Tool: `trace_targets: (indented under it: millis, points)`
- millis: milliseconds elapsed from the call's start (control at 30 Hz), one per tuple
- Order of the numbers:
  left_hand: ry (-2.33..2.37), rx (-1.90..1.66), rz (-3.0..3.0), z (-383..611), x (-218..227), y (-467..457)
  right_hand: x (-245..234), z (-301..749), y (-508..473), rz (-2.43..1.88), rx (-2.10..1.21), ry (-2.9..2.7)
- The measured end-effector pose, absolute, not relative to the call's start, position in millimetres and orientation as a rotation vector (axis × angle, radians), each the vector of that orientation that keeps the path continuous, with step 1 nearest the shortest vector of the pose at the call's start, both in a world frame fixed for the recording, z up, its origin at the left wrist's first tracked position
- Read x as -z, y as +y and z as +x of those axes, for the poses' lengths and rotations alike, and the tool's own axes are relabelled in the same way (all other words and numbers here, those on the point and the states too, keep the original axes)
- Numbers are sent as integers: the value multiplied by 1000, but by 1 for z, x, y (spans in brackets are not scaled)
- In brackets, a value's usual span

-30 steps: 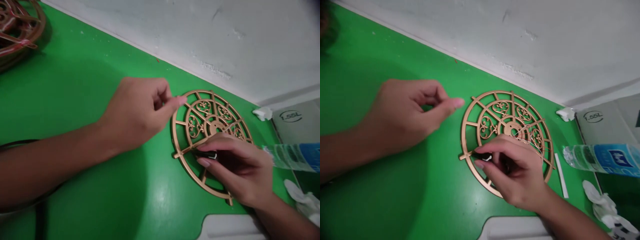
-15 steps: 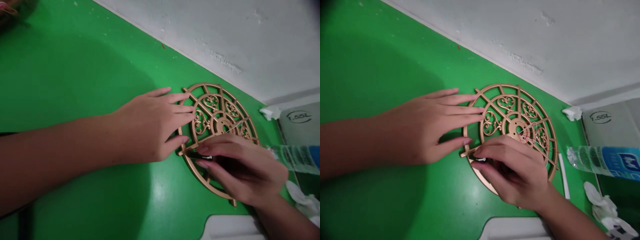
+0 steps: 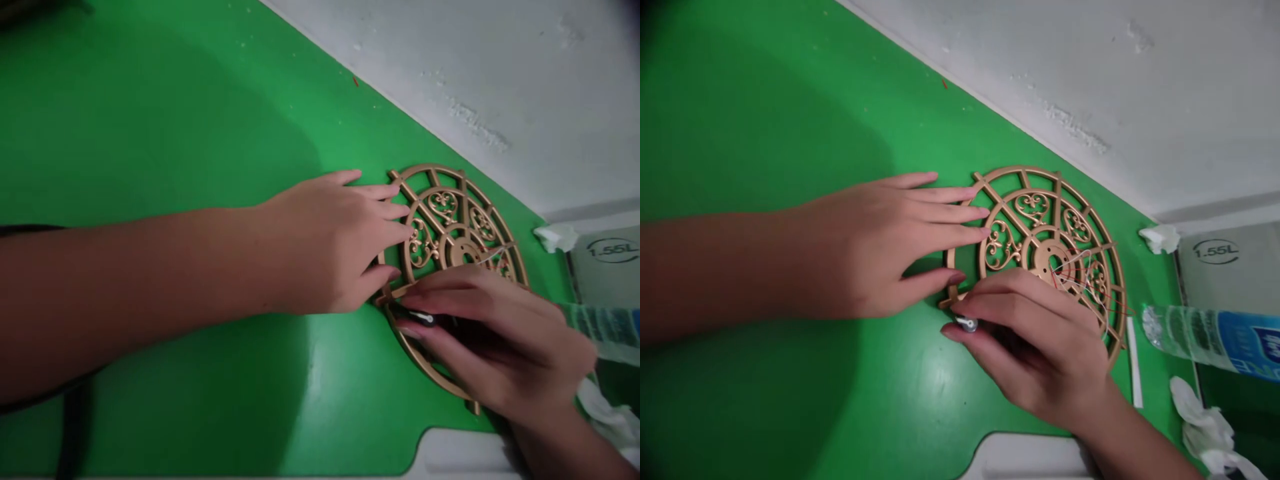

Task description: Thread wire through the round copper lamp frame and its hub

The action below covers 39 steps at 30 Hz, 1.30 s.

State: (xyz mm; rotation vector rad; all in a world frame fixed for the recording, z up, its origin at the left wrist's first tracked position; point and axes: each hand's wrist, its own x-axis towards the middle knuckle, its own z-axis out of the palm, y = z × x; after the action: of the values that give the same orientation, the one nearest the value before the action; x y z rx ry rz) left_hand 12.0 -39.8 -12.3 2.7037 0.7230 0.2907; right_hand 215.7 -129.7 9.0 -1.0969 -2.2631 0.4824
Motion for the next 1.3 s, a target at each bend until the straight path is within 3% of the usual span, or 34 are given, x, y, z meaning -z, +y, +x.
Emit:
trace_targets:
  millis: [433, 900, 1300]
  points:
    - [753, -343, 2709, 14, 19, -41, -12, 220, -125, -1162, -657, -2316]
    - [781, -246, 2670, 16, 16, -40, -8, 220, -124, -985, -455, -2470]
    - [794, -292, 2669, 17, 15, -40, -12, 230, -122, -1012, -580, -2492]
